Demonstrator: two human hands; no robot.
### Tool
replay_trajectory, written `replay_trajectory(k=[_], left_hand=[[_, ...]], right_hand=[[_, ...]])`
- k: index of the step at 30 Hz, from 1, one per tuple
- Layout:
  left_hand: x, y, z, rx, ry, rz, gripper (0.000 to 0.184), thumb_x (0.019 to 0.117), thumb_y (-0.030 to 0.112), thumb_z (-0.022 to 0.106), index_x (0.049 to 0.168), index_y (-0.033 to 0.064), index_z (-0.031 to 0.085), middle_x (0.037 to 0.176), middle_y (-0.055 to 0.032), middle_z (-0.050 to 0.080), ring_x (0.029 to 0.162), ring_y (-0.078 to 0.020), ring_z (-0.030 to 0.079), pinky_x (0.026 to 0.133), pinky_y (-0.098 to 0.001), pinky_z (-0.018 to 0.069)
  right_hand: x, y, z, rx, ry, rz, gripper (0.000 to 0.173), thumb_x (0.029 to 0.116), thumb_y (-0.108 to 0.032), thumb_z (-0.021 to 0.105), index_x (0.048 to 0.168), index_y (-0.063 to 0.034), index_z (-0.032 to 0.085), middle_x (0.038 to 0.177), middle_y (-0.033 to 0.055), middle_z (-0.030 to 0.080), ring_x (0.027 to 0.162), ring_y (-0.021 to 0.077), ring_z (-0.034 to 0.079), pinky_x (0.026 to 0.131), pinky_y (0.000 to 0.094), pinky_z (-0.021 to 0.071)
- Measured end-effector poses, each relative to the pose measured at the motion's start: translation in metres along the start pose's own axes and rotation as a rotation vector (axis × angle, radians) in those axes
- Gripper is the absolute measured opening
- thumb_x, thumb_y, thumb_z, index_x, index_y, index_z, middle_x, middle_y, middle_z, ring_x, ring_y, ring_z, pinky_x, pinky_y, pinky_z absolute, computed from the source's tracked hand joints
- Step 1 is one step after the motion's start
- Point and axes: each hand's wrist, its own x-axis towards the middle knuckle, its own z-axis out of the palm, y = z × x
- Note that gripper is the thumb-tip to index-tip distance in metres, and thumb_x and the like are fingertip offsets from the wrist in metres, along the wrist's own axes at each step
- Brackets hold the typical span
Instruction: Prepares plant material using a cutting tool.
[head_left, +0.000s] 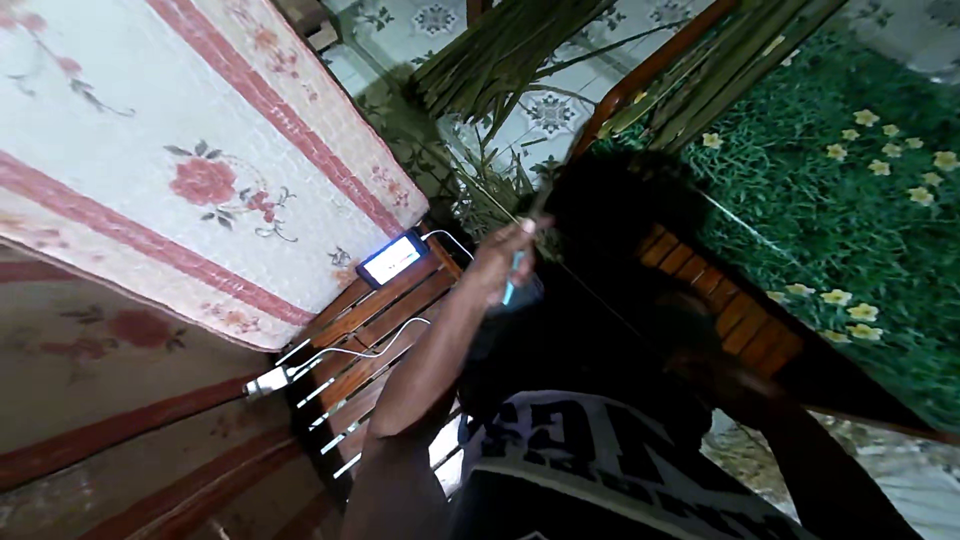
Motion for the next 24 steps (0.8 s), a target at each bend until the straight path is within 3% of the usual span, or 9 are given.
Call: replay_trajectory(k=[3,7,10,11,12,14,17,20,24], left_hand=[[0.006,-0.003,-0.011,-0.069,0.027,0.095,0.042,0.1101,0.039,0.037,0.137,0.0149,0.058,0.055,0.0042,0.046,0.04,-0.0056,0.043,0.04,-0.0203,0.0413],[-0.005,-0.056,0.052,0.135,-0.133,-0.155,0.019,0.1089,0.015,0.043,0.117,0.0044,0.057,0.064,0.003,0.052,0.046,-0.0034,0.048,0.043,-0.0174,0.0438],[-0.011,-0.063,0.067,0.232,-0.197,-0.226,0.025,0.1088,0.015,0.044,0.121,-0.0001,0.06,0.062,0.0038,0.05,0.046,-0.0031,0.046,0.043,-0.0177,0.0417],[-0.011,-0.051,0.059,0.203,-0.161,-0.205,0.024,0.109,0.015,0.042,0.119,0.0015,0.059,0.061,0.0052,0.05,0.046,-0.0015,0.046,0.044,-0.0161,0.0415],[-0.01,-0.035,0.047,0.161,-0.1,-0.169,0.027,0.1094,0.016,0.04,0.123,0.0029,0.059,0.061,0.006,0.05,0.046,-0.0007,0.045,0.045,-0.0154,0.0409],[-0.009,-0.004,0.022,0.128,0.055,-0.047,0.034,0.1108,0.025,0.038,0.129,0.0082,0.061,0.057,0.0065,0.047,0.043,-0.001,0.042,0.042,-0.0153,0.039],[-0.006,0.005,0.002,0.059,0.105,0.052,0.041,0.1099,0.039,0.038,0.135,0.0148,0.06,0.054,0.0041,0.044,0.039,-0.0049,0.041,0.038,-0.0192,0.0383],[-0.006,-0.025,0.025,0.048,-0.037,-0.072,0.038,0.1095,0.028,0.04,0.138,0.0091,0.059,0.057,0.003,0.052,0.043,-0.0053,0.048,0.043,-0.0205,0.0448],[-0.004,-0.001,0.036,0.155,-0.037,-0.124,0.035,0.1094,0.021,0.04,0.127,0.0035,0.065,0.057,0.0061,0.052,0.043,-0.0013,0.046,0.043,-0.0165,0.0426]], right_hand=[[0.004,0.004,0.004,0.128,0.011,-0.023,0.024,0.0997,-0.02,0.05,0.106,-0.0066,0.069,0.068,-0.0082,0.058,0.051,0.0008,0.05,0.048,0.0184,0.0453],[0.017,-0.042,0.016,0.13,0.017,-0.085,0.028,0.1036,-0.018,0.046,0.111,-0.0017,0.068,0.07,-0.0057,0.057,0.051,-0.0002,0.049,0.048,0.0167,0.0443],[0.008,-0.069,0.014,-0.127,-0.01,-0.049,0.025,0.1077,-0.014,0.048,0.114,-0.0016,0.069,0.092,0.0029,0.066,0.072,0.0029,0.059,0.068,0.0154,0.0497],[0.005,-0.074,0.009,-0.209,-0.083,0.016,0.027,0.1083,-0.012,0.047,0.121,-0.0004,0.068,0.106,0.0095,0.069,0.089,0.011,0.064,0.085,0.0241,0.051],[0.005,-0.067,0.006,-0.224,-0.132,0.028,0.027,0.1078,-0.01,0.047,0.12,0.0019,0.067,0.105,0.0127,0.068,0.089,0.0157,0.062,0.086,0.0285,0.0501],[0.02,0.011,0.004,-0.002,-0.166,-0.312,0.026,0.1037,-0.008,0.049,0.103,0.0107,0.067,0.072,0.0081,0.062,0.054,0.0079,0.054,0.049,0.0194,0.0449],[0.018,0.028,-0.003,0.048,-0.223,-0.016,0.032,0.106,-0.025,0.05,0.112,-0.0016,0.071,0.075,0.0023,0.062,0.055,0.0099,0.055,0.052,0.0269,0.0502],[0.012,0.018,0.0,-0.03,-0.16,-0.105,0.038,0.1041,-0.035,0.046,0.113,-0.0063,0.07,0.072,-0.002,0.061,0.054,0.0048,0.053,0.053,0.0254,0.0489],[0.006,0.013,-0.011,-0.135,-0.155,-0.144,0.03,0.105,-0.017,0.046,0.109,0.0027,0.068,0.077,0.0062,0.063,0.06,0.0075,0.056,0.059,0.0238,0.0508]])
